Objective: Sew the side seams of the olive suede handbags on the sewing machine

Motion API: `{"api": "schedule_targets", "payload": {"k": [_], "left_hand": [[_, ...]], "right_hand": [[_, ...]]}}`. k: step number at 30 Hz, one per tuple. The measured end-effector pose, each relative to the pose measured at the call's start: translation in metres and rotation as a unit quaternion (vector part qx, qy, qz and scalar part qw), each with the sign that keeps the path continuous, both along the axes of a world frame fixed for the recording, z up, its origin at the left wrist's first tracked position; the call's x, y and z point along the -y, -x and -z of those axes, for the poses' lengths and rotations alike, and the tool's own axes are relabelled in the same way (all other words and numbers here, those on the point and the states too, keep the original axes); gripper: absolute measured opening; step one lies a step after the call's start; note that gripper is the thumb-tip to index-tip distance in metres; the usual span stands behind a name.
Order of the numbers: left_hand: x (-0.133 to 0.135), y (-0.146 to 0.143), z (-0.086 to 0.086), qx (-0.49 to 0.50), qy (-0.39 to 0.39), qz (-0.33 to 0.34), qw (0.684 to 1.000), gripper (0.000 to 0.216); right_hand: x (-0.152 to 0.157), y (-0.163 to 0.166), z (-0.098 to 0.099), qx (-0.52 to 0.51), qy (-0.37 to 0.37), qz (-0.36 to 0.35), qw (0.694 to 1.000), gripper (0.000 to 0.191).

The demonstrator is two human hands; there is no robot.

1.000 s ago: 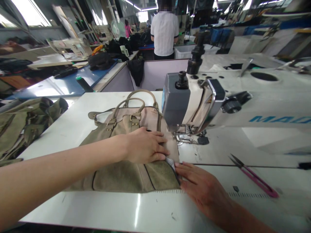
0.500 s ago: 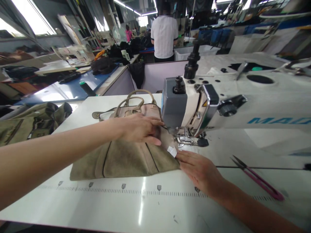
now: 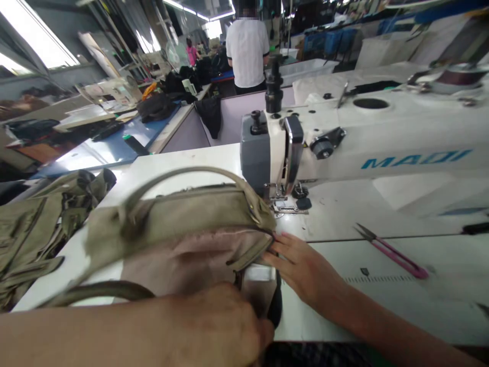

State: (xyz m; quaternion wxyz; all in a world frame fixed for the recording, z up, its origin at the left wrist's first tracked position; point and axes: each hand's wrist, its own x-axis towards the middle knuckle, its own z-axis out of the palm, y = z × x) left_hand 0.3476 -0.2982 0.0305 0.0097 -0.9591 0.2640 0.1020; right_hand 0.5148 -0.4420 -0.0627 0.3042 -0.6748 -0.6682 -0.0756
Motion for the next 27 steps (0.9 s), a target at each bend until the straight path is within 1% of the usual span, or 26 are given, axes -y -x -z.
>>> {"api": "schedule_targets", "payload": {"k": [2, 3, 4, 5, 7, 9, 12, 14, 15, 17, 21, 25, 27], "left_hand": [[-0.002, -0.038, 0.002, 0.016, 0.024, 0.058, 0.998, 0.016], [-0.005, -0.051, 0.005, 0.04, 0.028, 0.066, 0.997, 0.019], [-0.009, -0.06, 0.009, 0.069, 0.021, 0.051, 0.996, 0.023], [-0.015, -0.064, 0.015, 0.091, 0.007, 0.018, 0.996, 0.031], [-0.031, -0.061, 0.026, 0.092, -0.033, -0.051, 0.994, 0.054], [-0.048, -0.049, 0.035, 0.064, -0.074, -0.069, 0.993, 0.07], [-0.064, -0.035, 0.04, 0.055, -0.127, -0.074, 0.988, 0.068], [-0.066, -0.035, 0.04, 0.061, -0.133, -0.077, 0.986, 0.066], [-0.065, -0.038, 0.039, 0.061, -0.122, -0.072, 0.988, 0.066], [-0.06, -0.045, 0.036, 0.045, -0.077, -0.062, 0.994, 0.066], [-0.052, -0.05, 0.035, -0.006, 0.023, -0.108, 0.994, 0.076], [-0.053, -0.047, 0.042, -0.016, 0.049, -0.135, 0.989, 0.081], [-0.059, -0.052, 0.045, -0.011, 0.063, -0.133, 0.989, 0.083]], "right_hand": [[0.003, 0.01, -0.004, -0.047, -0.008, 0.009, 0.999, 0.028], [0.004, 0.014, -0.006, -0.062, -0.012, 0.017, 0.998, 0.027], [0.005, 0.017, -0.007, -0.066, -0.012, 0.025, 0.997, 0.028], [0.005, 0.019, -0.008, -0.06, -0.013, 0.03, 0.998, 0.028], [0.006, 0.021, -0.007, -0.037, -0.011, 0.035, 0.999, 0.03], [0.006, 0.023, -0.003, -0.017, -0.013, 0.041, 0.999, 0.034], [0.005, 0.026, 0.0, 0.001, -0.026, 0.05, 0.998, 0.034], [0.003, 0.027, -0.001, 0.01, -0.031, 0.048, 0.998, 0.032], [0.003, 0.026, -0.003, 0.016, -0.032, 0.044, 0.998, 0.032], [0.004, 0.023, -0.008, 0.032, -0.019, 0.027, 0.999, 0.033], [0.01, 0.01, -0.014, 0.058, 0.026, -0.019, 0.998, 0.035], [0.013, 0.001, -0.011, 0.069, 0.024, -0.027, 0.997, 0.033], [0.011, -0.004, -0.008, 0.073, 0.027, -0.025, 0.997, 0.033]]}}
